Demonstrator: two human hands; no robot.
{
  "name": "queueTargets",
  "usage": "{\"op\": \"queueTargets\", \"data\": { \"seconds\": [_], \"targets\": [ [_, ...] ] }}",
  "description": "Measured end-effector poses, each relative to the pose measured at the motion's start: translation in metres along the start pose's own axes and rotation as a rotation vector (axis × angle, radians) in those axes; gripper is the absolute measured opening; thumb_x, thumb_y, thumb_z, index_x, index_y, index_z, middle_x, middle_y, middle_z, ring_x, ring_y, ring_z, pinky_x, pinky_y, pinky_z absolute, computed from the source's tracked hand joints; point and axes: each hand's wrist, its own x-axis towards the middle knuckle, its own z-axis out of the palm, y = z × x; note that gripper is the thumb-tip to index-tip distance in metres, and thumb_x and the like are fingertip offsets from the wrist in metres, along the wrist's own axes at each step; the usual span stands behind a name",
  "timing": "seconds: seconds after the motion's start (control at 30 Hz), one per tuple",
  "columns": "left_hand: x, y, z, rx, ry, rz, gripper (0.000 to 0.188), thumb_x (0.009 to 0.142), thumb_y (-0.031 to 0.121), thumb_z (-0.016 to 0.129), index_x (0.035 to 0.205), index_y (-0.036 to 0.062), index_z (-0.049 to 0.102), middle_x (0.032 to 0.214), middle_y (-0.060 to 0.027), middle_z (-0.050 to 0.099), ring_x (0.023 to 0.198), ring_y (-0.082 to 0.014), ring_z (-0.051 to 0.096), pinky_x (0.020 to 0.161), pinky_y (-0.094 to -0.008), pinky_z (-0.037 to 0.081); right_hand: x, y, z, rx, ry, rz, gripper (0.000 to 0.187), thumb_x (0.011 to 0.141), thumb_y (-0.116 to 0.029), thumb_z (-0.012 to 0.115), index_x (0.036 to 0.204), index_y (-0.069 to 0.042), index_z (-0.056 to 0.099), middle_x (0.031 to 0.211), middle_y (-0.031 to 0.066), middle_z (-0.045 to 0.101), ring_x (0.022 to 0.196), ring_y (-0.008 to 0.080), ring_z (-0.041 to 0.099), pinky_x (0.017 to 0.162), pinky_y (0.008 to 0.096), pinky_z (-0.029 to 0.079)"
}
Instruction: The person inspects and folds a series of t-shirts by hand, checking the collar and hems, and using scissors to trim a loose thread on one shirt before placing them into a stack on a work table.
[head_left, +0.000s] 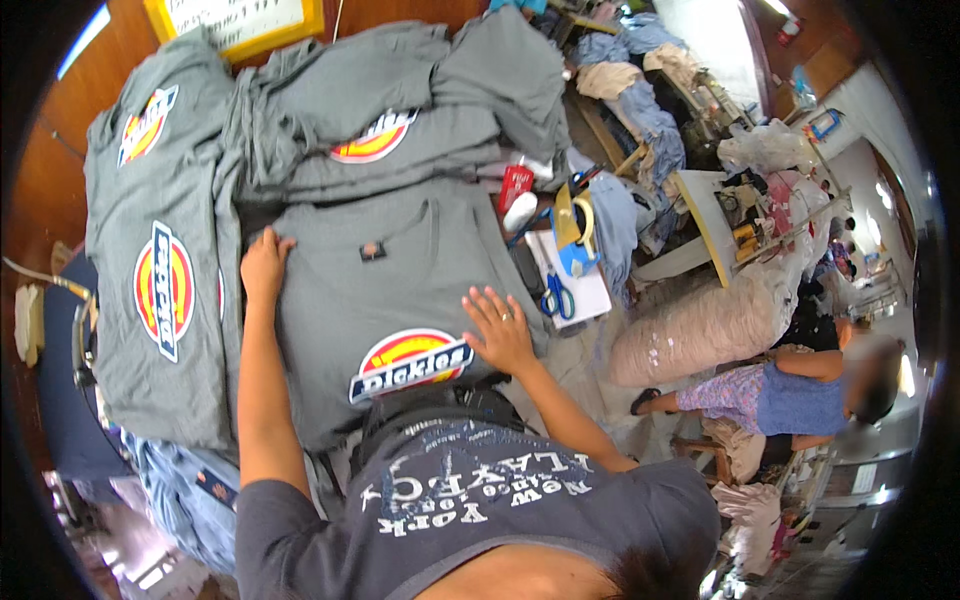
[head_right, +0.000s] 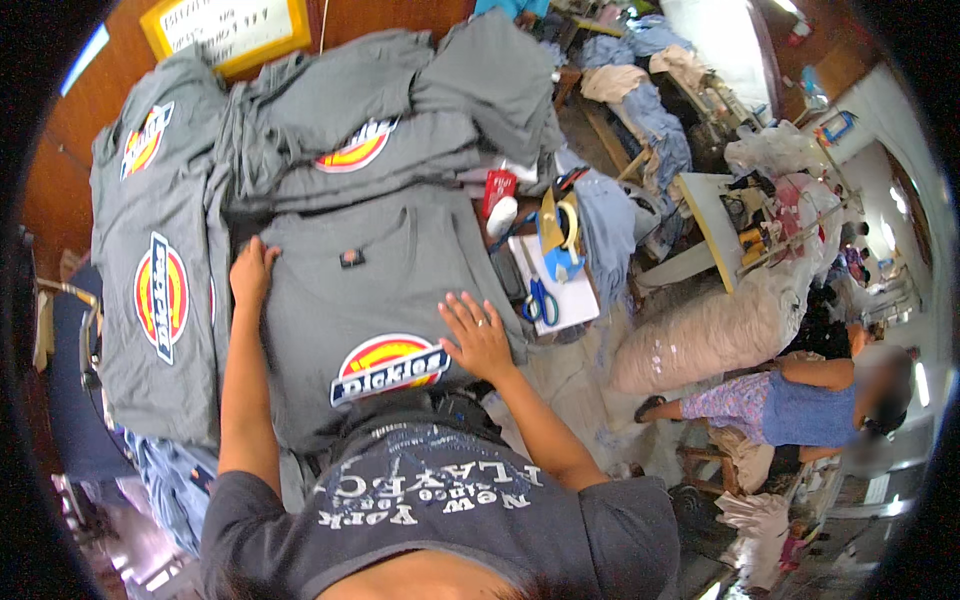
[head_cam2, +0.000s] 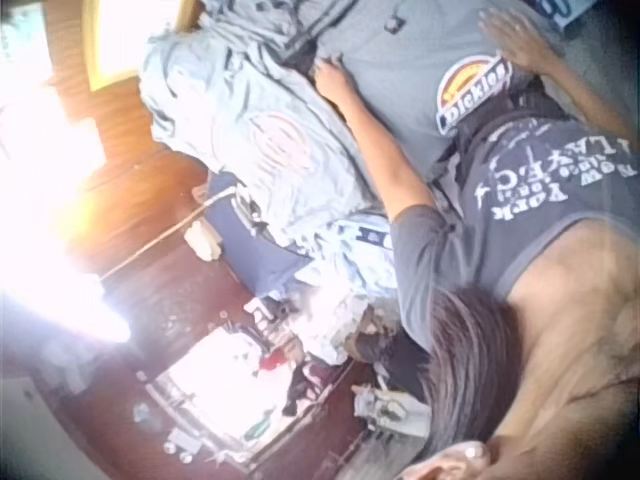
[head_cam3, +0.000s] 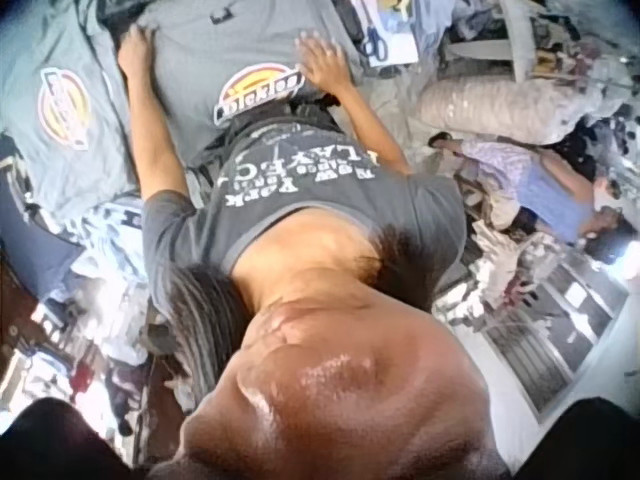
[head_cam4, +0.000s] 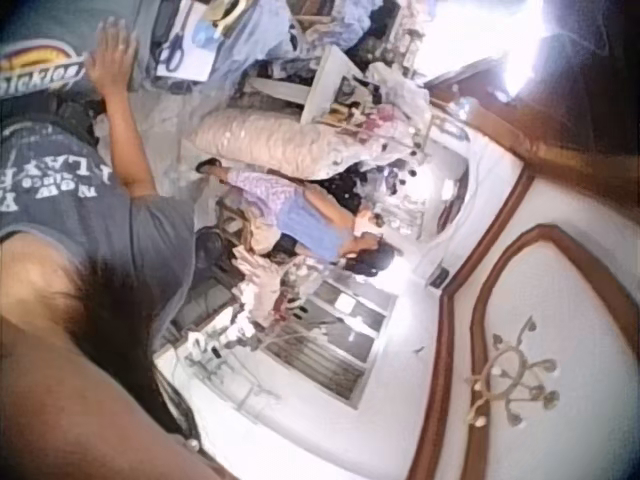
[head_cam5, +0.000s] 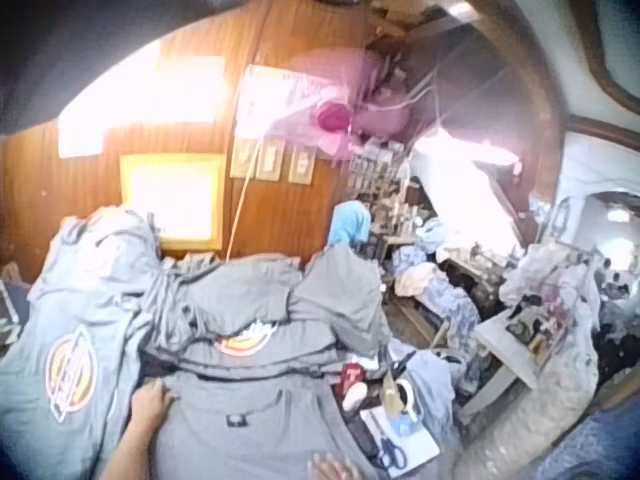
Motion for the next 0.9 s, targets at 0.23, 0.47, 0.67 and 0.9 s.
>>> {"op": "queueTargets", "data": {
  "seconds": [0.23, 0.47, 0.67, 0.9],
  "targets": [
    [-0.021, 0.002, -0.020, -0.004, 0.181, -0.059, 0.034, 0.081, 0.035, 0.053, 0.097, 0.0051, 0.052, 0.093, -0.0120, 0.055, 0.088, -0.0290, 0.051, 0.071, -0.0371, 0.041, 0.000, -0.006, 0.005, 0.000, 0.010, -0.017, 0.052, 0.080, -0.040, 0.047, 0.127, -0.017, 0.039, 0.133, 0.0026, 0.035, 0.122, 0.0204, 0.031, 0.098, 0.0437, 0.023],
    [-0.116, 0.018, -0.073, -0.243, 0.253, -0.276, 0.024, 0.082, 0.023, 0.055, 0.092, 0.0018, 0.054, 0.090, -0.0122, 0.053, 0.087, -0.0263, 0.050, 0.077, -0.0338, 0.039, -0.030, 0.009, -0.014, 0.006, 0.197, 0.196, 0.040, 0.077, -0.032, 0.056, 0.113, -0.014, 0.051, 0.120, 0.0053, 0.044, 0.112, 0.0270, 0.037, 0.094, 0.0433, 0.023],
    [-0.251, 0.045, -0.106, -0.193, 0.060, -0.590, 0.023, 0.083, 0.023, 0.054, 0.091, 0.0005, 0.054, 0.086, -0.0122, 0.049, 0.078, -0.0234, 0.048, 0.071, -0.0322, 0.039, -0.107, 0.051, 0.000, 0.668, 0.209, 0.642, 0.036, 0.074, -0.024, 0.066, 0.100, -0.005, 0.051, 0.100, 0.0091, 0.048, 0.087, 0.0214, 0.046, 0.075, 0.0321, 0.038],
    [-0.319, 0.033, -0.083, -0.532, -0.010, -0.945, 0.026, 0.085, 0.030, 0.053, 0.081, 0.0044, 0.052, 0.067, 0.0003, 0.044, 0.059, -0.0092, 0.043, 0.054, -0.0225, 0.037, -0.101, 0.061, 0.012, 0.961, 0.014, 0.864, 0.039, 0.077, -0.034, 0.064, 0.095, -0.001, 0.051, 0.086, 0.0020, 0.048, 0.070, 0.0100, 0.045, 0.063, 0.0230, 0.040]
  ]
}}
